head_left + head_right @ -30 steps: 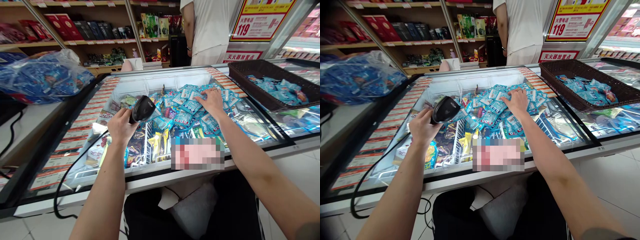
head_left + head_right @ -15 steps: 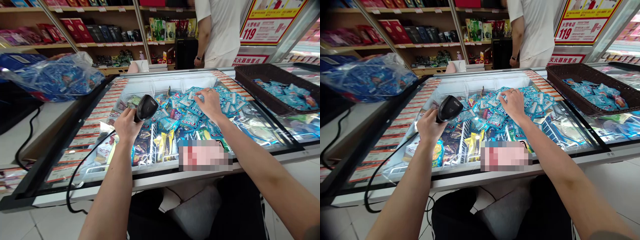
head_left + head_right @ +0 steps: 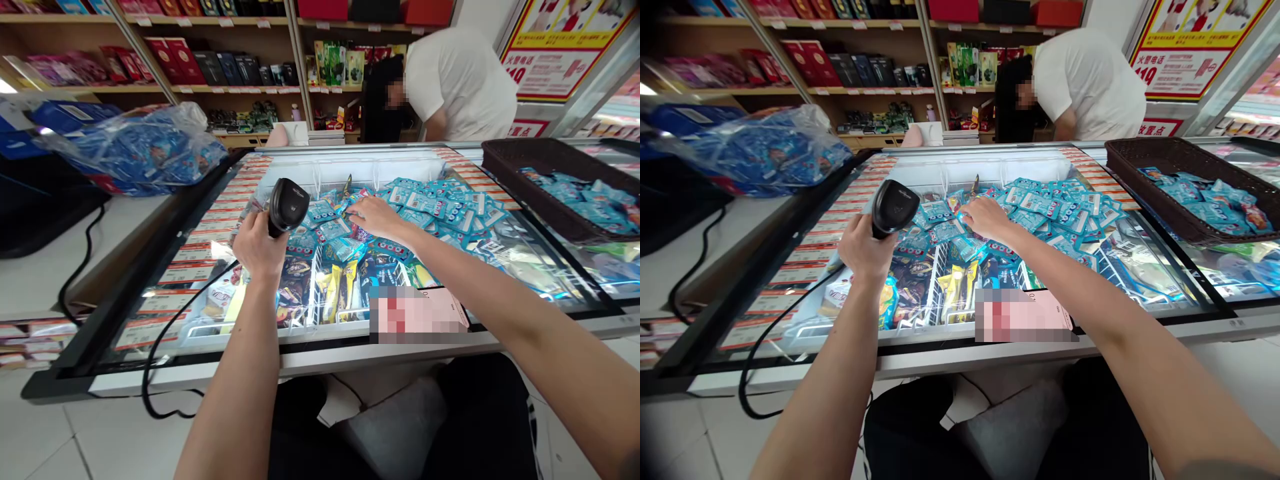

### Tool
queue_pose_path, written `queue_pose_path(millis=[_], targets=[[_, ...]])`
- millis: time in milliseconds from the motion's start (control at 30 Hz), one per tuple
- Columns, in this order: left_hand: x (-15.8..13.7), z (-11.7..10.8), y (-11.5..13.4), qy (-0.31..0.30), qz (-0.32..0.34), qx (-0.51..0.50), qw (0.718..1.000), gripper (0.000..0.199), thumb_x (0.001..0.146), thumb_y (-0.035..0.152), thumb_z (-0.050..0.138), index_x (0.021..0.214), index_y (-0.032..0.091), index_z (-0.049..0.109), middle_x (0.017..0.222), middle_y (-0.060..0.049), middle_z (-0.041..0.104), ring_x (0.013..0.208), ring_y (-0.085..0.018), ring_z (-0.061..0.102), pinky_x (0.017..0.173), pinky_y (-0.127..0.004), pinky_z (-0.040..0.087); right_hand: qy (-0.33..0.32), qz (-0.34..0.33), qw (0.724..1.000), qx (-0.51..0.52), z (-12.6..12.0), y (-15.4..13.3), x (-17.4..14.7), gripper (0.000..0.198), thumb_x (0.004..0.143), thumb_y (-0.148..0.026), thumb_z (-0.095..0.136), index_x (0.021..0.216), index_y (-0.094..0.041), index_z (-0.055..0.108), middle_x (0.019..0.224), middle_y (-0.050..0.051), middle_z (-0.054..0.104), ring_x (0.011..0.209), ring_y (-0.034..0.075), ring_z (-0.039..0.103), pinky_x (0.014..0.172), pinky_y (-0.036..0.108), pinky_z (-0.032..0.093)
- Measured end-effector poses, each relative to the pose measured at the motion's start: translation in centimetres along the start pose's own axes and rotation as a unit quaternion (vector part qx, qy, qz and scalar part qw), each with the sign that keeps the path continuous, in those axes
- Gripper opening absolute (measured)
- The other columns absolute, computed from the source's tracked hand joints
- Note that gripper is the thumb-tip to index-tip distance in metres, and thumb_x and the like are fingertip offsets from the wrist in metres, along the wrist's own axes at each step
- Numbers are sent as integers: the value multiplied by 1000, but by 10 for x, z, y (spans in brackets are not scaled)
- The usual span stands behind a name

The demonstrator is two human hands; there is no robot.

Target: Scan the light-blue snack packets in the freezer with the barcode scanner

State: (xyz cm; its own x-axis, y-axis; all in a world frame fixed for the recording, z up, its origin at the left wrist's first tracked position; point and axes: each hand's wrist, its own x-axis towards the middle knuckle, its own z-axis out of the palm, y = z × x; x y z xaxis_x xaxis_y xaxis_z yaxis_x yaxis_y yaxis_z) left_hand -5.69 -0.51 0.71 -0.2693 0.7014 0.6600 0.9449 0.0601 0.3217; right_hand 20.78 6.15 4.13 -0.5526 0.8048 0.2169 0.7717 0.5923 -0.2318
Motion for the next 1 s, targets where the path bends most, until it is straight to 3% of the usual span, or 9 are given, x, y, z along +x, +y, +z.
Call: queue_pose_path(millis=[100,200,367,467,533,633,733,867,1000], targets=[[0,1,-1,11,3,5,1000,28,80,40,66,102,25,67,98,-8,67,91,-28,63,69,-34,38,-13,-32,999,-20,11,-5,10,36,102,-28,51,131,-18,69,130,12,70,119,31,63,103,43,46],[0,1,-1,28,11,-2,1000,27,79,40,67,101,24,66,97,-7,68,88,-26,63,67,-33,38,-33,-61,997,-17,18,-7,13,36,100,-37,56,128,-18,70,134,12,66,121,31,61,104,43,46],[0,1,-1,9,2,-9,1000,28,81,37,65,106,25,65,100,-8,68,93,-28,63,70,-34,40,-58,-37,998,2,12,-4,11,28,93,-36,68,112,-16,74,124,13,70,119,30,61,100,38,47],[0,-2,2,-13,-17,-4,1000,30,81,37,64,108,25,65,104,-8,68,97,-29,63,72,-35,41,-76,10,997,23,8,-2,16,28,90,-38,71,108,-18,72,118,11,71,113,28,64,93,35,49],[-1,-4,4,-18,-27,6,999,31,81,37,64,109,25,66,105,-8,68,98,-29,64,73,-35,41,-59,57,996,35,9,-3,22,36,93,-45,65,114,-16,69,118,12,71,112,29,65,92,36,50],[-1,-5,5,-22,-27,18,999,32,80,37,64,110,25,67,105,-7,69,100,-28,64,74,-34,41,-36,111,993,9,15,-12,32,61,99,-64,47,116,-9,69,128,21,66,126,36,57,102,43,46],[-2,-5,5,-24,-21,16,999,34,80,38,65,111,25,67,105,-7,69,99,-28,64,75,-34,41,-21,142,989,-40,23,-23,38,84,90,-80,43,107,-4,72,135,30,59,135,44,47,109,49,41],[-1,-4,5,-18,-14,12,1000,34,80,38,66,112,26,68,103,-7,69,97,-28,64,73,-33,39,0,162,986,-38,28,-26,42,67,82,-67,71,113,-7,72,127,23,65,129,39,54,107,44,45],[-1,-3,6,-19,-7,10,1000,35,79,37,67,113,25,69,104,-7,69,96,-27,64,71,-33,38,17,173,985,-5,30,-18,45,47,83,-52,77,109,-13,74,118,15,71,121,33,61,104,39,48]])
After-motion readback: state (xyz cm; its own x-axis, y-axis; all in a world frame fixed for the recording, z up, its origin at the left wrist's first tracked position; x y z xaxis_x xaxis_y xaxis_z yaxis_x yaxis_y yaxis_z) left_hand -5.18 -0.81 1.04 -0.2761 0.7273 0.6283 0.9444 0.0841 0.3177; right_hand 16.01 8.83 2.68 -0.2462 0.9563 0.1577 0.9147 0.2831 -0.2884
